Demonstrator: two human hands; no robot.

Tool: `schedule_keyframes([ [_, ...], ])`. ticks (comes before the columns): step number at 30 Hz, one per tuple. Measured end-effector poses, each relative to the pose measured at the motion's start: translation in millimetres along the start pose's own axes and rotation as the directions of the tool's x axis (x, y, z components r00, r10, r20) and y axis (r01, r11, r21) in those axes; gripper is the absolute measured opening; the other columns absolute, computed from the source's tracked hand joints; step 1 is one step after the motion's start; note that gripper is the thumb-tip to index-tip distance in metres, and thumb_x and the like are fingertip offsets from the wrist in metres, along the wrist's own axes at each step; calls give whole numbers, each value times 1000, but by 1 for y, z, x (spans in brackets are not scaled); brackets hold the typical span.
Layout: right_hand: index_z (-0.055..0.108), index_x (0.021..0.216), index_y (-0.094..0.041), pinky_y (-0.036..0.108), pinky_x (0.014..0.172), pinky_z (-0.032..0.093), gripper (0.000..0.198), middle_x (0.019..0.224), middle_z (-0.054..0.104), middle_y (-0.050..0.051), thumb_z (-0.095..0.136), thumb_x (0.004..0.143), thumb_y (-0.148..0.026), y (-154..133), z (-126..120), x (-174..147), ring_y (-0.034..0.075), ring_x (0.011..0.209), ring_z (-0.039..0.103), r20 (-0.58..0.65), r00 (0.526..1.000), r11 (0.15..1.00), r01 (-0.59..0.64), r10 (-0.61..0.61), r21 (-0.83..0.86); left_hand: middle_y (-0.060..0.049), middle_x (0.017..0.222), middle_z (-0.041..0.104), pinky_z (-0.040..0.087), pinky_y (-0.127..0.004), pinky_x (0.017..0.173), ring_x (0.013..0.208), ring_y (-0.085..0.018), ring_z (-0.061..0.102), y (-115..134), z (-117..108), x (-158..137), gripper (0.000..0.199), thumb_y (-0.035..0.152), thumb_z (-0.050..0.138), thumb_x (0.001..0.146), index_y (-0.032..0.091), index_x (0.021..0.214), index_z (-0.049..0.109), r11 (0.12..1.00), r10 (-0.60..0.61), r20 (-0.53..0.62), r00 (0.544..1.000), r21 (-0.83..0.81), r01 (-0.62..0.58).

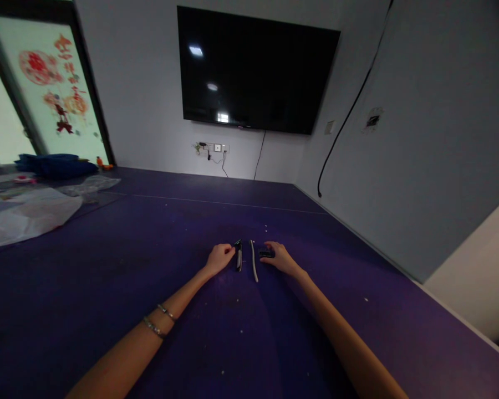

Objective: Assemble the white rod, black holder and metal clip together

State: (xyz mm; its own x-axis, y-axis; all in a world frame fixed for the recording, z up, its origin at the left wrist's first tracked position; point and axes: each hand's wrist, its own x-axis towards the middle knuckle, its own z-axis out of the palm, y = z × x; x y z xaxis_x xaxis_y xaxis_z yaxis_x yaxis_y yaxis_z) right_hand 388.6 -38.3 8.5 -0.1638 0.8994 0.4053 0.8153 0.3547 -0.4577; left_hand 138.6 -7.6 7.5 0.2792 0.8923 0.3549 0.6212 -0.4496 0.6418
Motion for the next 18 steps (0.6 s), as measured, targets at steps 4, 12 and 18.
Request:
schedule_keyframes([
  [4,55,114,-18,38,87,41,56,101,60,9,73,63,-34,2,0,-1,23,97,55,9,1000,1000,1,-2,31,4,48,40,23,-23,51,49,-9,38,0,-1,0,36,35,41,79,15,50,49,1000,-2,0,1000,8,2],
  [12,57,113,-17,39,92,41,43,111,60,12,55,79,-43,22,-16,-10,24,105,55,-36,999,1000,-7,7,13,2,53,47,28,-23,54,53,-11,44,2,-7,1,37,37,39,82,16,55,52,997,-62,-57,996,44,65],
  [18,59,114,-15,42,98,37,39,119,59,14,40,88,-37,49,-24,-32,26,114,50,-72,996,985,-69,58,-159,-6,89,62,38,-27,70,85,-19,55,-9,-37,4,25,33,40,85,19,87,60,932,-89,-180,980,331,146],
])
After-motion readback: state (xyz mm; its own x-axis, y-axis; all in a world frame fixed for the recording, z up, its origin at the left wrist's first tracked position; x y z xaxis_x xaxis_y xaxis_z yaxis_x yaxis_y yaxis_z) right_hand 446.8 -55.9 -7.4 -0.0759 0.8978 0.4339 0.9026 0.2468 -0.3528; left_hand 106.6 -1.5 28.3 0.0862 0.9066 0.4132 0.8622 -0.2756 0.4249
